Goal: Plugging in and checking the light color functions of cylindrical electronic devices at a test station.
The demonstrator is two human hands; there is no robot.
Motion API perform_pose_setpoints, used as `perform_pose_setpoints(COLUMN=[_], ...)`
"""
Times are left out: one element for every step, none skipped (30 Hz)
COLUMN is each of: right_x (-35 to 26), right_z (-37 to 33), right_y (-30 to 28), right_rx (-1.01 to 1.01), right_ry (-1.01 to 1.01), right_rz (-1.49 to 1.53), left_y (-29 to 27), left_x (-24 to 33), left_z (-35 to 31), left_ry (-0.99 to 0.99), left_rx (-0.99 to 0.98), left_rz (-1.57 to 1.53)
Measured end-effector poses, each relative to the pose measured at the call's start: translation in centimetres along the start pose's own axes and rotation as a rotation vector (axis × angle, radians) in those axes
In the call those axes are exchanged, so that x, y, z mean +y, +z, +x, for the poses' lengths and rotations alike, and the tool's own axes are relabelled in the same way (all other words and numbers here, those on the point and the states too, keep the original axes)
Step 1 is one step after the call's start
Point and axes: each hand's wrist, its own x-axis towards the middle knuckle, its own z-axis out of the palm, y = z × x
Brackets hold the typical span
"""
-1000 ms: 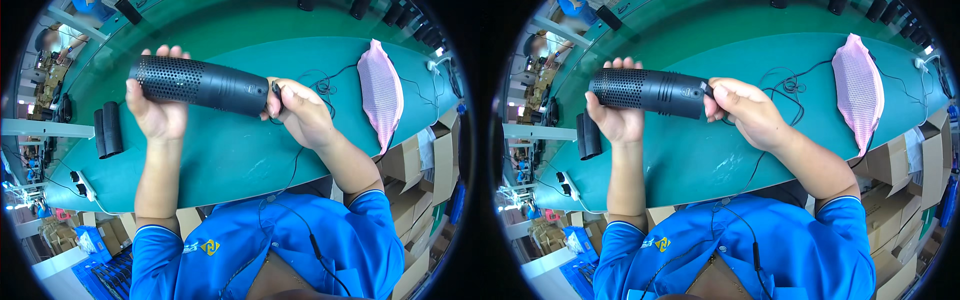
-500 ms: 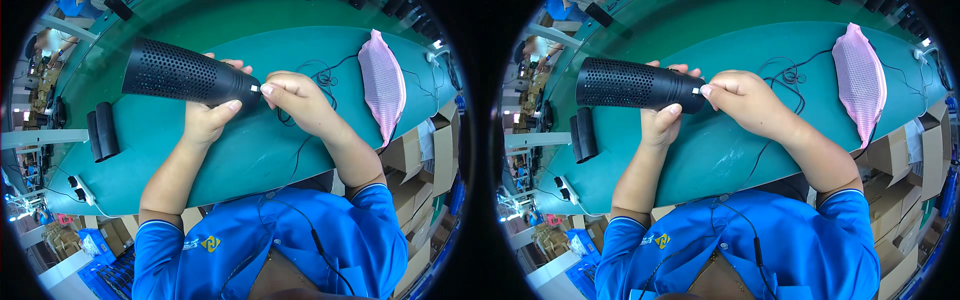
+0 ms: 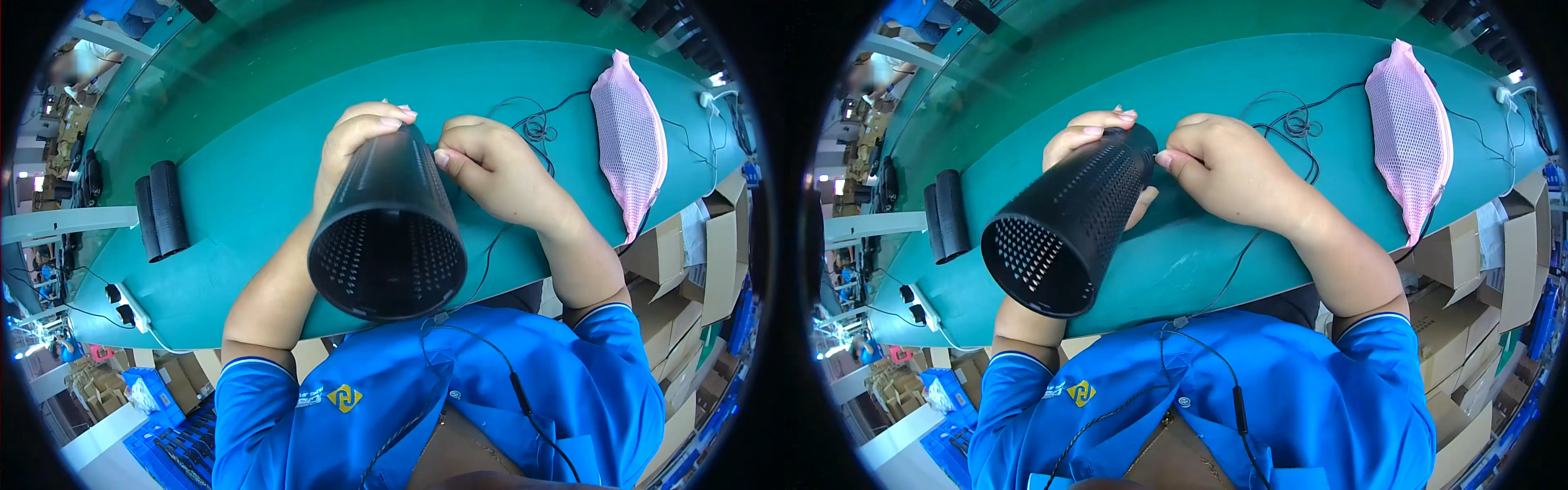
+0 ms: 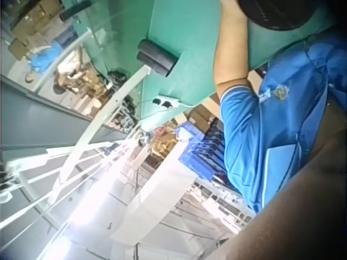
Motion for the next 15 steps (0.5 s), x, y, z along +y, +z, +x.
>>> perform_pose_setpoints(right_x=[0.1,0.2,0.3,0.4,0.4,0.4,0.4,0.3,0.3,0.3,0.2,0.2,0.1,0.1,0.0], right_z=[0.1,0.2,0.4,0.5,0.6,0.6,0.6,0.5,0.5,0.5,0.6,0.6,0.7,0.7,0.7], right_y=[0.2,0.5,0.7,0.8,0.8,0.8,0.7,0.5,0.3,0.1,0.1,0.0,0.0,0.1,0.1], right_rx=[-0.009,0.007,0.021,0.036,0.046,0.047,0.039,0.03,0.022,0.019,0.015,0.04,0.067,0.095,0.121], right_ry=[0.009,0.012,0.015,0.019,0.038,0.02,0.029,0.038,0.047,0.054,0.055,0.082,0.109,0.137,0.176], right_rz=[0.004,0.015,0.025,0.035,0.031,0.041,0.134,0.225,0.315,0.403,0.405,0.463,0.522,0.581,0.63], left_y=[-0.1,0.0,0.1,0.2,0.4,0.5,0.7,0.9,1.1,1.2,1.2,1.1,1.0,0.9,0.9], left_x=[0.0,0.0,0.1,0.2,0.4,0.5,0.8,1.1,1.3,1.4,1.5,1.5,1.4,1.4,1.3], left_z=[0.0,0.0,0.0,-0.1,-0.2,-0.2,-0.4,-0.5,-0.6,-0.6,-0.6,-0.6,-0.5,-0.4,-0.4], left_ry=[0.024,-0.004,-0.032,-0.061,-0.095,-0.088,-0.252,-0.416,-0.578,-0.709,-0.737,-0.749,-0.763,-0.776,-0.782], left_rx=[-0.005,0.013,0.034,0.054,0.069,0.078,0.166,0.253,0.341,0.407,0.427,0.469,0.509,0.549,0.567], left_rz=[0.004,-0.009,-0.021,-0.034,-0.035,-0.046,-0.179,-0.315,-0.451,-0.586,-0.588,-0.625,-0.662,-0.699,-0.72])
